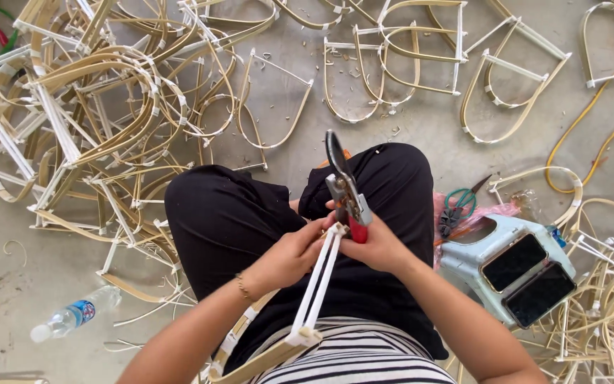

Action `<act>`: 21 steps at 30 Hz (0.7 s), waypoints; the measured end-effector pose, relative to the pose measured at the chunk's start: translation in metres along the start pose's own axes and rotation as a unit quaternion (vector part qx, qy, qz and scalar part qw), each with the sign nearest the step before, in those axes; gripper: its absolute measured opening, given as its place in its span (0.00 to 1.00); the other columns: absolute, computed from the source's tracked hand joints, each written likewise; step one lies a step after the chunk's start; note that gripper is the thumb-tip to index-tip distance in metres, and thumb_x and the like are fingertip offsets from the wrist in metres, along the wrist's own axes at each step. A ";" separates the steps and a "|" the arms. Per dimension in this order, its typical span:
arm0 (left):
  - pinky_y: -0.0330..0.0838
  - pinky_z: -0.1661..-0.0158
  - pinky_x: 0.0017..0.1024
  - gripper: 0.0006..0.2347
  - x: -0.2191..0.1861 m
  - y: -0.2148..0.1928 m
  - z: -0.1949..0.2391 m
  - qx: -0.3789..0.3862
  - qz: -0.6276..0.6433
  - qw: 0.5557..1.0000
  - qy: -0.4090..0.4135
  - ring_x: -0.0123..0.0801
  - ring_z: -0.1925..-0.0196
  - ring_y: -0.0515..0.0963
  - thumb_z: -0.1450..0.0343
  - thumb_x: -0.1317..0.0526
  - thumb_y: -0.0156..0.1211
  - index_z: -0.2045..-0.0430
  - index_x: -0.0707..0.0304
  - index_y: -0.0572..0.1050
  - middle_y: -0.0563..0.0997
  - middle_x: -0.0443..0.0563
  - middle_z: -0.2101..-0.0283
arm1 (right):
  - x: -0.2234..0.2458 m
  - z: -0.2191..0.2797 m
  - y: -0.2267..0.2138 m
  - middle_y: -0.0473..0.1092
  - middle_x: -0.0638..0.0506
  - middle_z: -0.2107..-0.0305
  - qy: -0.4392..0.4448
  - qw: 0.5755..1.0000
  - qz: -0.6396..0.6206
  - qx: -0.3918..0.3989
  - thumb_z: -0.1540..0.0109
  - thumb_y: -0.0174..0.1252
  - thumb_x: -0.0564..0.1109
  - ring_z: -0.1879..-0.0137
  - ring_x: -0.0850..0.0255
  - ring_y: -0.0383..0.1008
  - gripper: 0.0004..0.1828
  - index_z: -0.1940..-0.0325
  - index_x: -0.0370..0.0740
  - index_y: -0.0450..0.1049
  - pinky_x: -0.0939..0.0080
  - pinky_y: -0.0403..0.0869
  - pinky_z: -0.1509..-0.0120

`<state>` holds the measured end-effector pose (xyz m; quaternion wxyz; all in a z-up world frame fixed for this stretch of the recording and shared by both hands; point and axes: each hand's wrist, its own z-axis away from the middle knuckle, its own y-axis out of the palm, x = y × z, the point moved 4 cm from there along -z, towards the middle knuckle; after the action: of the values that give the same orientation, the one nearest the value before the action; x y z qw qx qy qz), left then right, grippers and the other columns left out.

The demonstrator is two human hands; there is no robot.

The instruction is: The recorder is sitting on the floor, using shears to cut and trim bamboo strips while attaching them to white U-shaped frames to assemble components for furniture or crafts.

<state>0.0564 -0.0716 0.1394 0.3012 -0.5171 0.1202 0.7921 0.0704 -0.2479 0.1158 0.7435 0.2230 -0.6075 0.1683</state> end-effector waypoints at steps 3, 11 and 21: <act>0.73 0.71 0.26 0.13 0.007 0.004 -0.004 -0.023 0.054 0.998 -0.031 0.25 0.76 0.74 0.22 0.59 0.48 0.48 0.62 0.76 0.78 0.48 0.77 | 0.021 0.030 -0.025 0.67 0.56 0.61 0.028 0.999 0.013 0.011 0.44 0.63 0.34 0.54 0.68 0.69 0.36 0.32 0.38 0.61 0.66 0.70 0.44; 0.63 0.79 0.21 0.13 -0.002 0.001 0.003 -0.006 0.079 0.997 0.001 0.18 0.83 0.66 0.21 0.59 0.48 0.74 0.65 0.73 0.72 0.39 0.83 | -0.010 0.103 -0.033 0.69 0.54 0.72 0.211 0.976 -0.058 0.026 0.45 0.64 0.36 0.68 0.66 0.67 0.24 0.45 0.37 0.70 0.64 0.69 0.63; 0.58 0.79 0.21 0.13 0.004 0.011 0.006 -0.023 0.123 0.992 0.028 0.16 0.81 0.61 0.20 0.59 0.47 0.73 0.65 0.73 0.66 0.37 0.83 | -0.017 0.106 -0.023 0.69 0.57 0.71 0.146 0.988 -0.014 0.046 0.41 0.65 0.40 0.65 0.68 0.68 0.18 0.48 0.38 0.71 0.64 0.71 0.58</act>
<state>0.0449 -0.0758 0.1372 0.1858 -0.5272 0.1731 0.8109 -0.0086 -0.3236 0.1137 0.8157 0.2388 -0.4804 0.2165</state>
